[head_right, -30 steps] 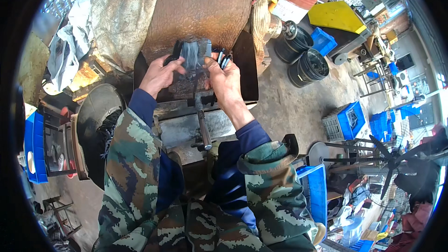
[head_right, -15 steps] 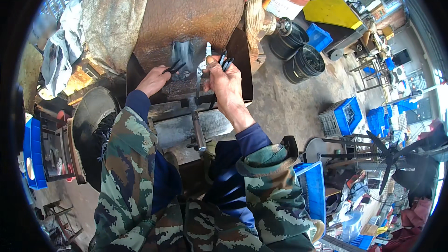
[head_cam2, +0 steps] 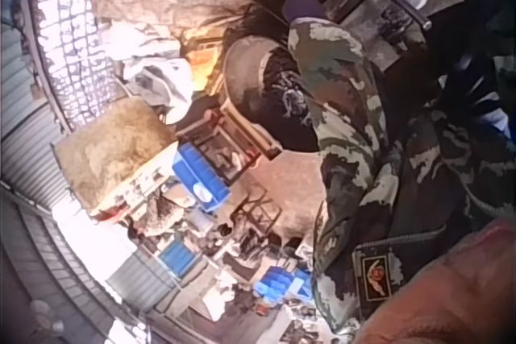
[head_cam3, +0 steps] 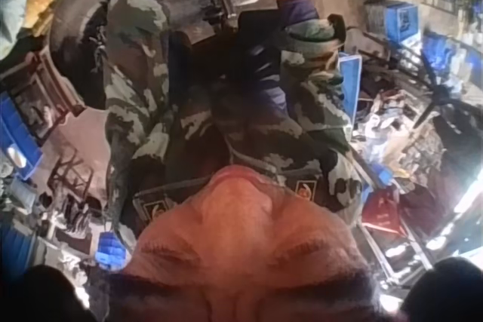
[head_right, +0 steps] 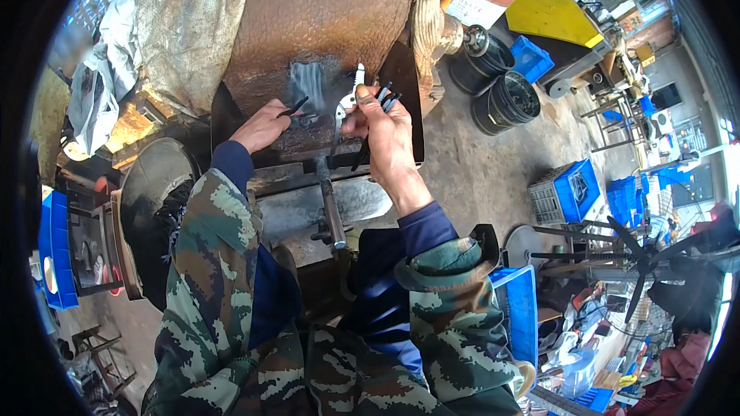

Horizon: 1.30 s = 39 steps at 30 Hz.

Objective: Assembling small metal components and sorting them into bins at a workstation.

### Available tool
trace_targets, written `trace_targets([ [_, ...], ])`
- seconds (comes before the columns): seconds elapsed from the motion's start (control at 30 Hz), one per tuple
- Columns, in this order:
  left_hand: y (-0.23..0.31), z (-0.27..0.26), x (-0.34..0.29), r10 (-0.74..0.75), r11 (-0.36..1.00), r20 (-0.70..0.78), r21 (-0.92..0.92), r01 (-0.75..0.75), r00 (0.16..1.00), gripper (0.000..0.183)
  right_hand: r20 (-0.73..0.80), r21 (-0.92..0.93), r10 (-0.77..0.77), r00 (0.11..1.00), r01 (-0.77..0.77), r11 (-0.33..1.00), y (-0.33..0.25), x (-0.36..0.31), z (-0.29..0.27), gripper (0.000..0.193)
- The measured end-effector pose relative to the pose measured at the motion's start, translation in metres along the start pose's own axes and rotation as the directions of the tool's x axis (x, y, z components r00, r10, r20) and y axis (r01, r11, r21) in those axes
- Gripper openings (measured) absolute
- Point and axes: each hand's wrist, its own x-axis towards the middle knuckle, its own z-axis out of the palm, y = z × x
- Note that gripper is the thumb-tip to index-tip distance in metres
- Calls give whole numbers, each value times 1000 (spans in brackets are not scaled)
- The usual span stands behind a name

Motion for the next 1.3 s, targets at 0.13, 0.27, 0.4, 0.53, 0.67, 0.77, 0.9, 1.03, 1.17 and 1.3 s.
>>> trace_targets([
  [0.13,13,-10,3,92,971,32,219,-97,995,30,-43,99,89,995,-85,992,-7,2,-8,21],
  [0.27,27,-8,1,69,959,-115,280,-34,991,33,-40,215,164,986,-152,965,-17,4,-18,25],
  [0.4,18,-15,-4,112,966,-144,250,-73,983,34,-30,245,187,982,-174,954,-5,4,-20,25],
  [0.53,25,-25,-16,6,980,-221,195,39,975,33,14,200,158,987,-158,967,-7,-5,-20,21],
  [0.67,-4,-33,-22,-119,978,-274,134,161,954,34,60,-312,25,998,-5,950,-13,-28,-14,19],
  [0.77,-6,-30,-20,-151,982,-266,68,175,952,35,399,-669,-267,877,478,569,-8,-39,-33,16],
  [0.9,-25,-40,-26,-202,970,-305,71,234,931,33,637,-623,-176,750,636,455,12,-51,-42,21],
  [1.03,-38,-32,-24,-220,959,-365,86,268,905,32,786,-573,-25,618,742,348,21,-76,-50,35],
  [1.17,2,-30,-36,-225,960,-394,66,271,891,36,784,-602,27,620,750,274,24,-90,-47,48],
  [1.3,6,-26,-38,-268,960,-461,-57,273,846,35,793,-590,14,609,762,266,20,-85,-43,51],
])
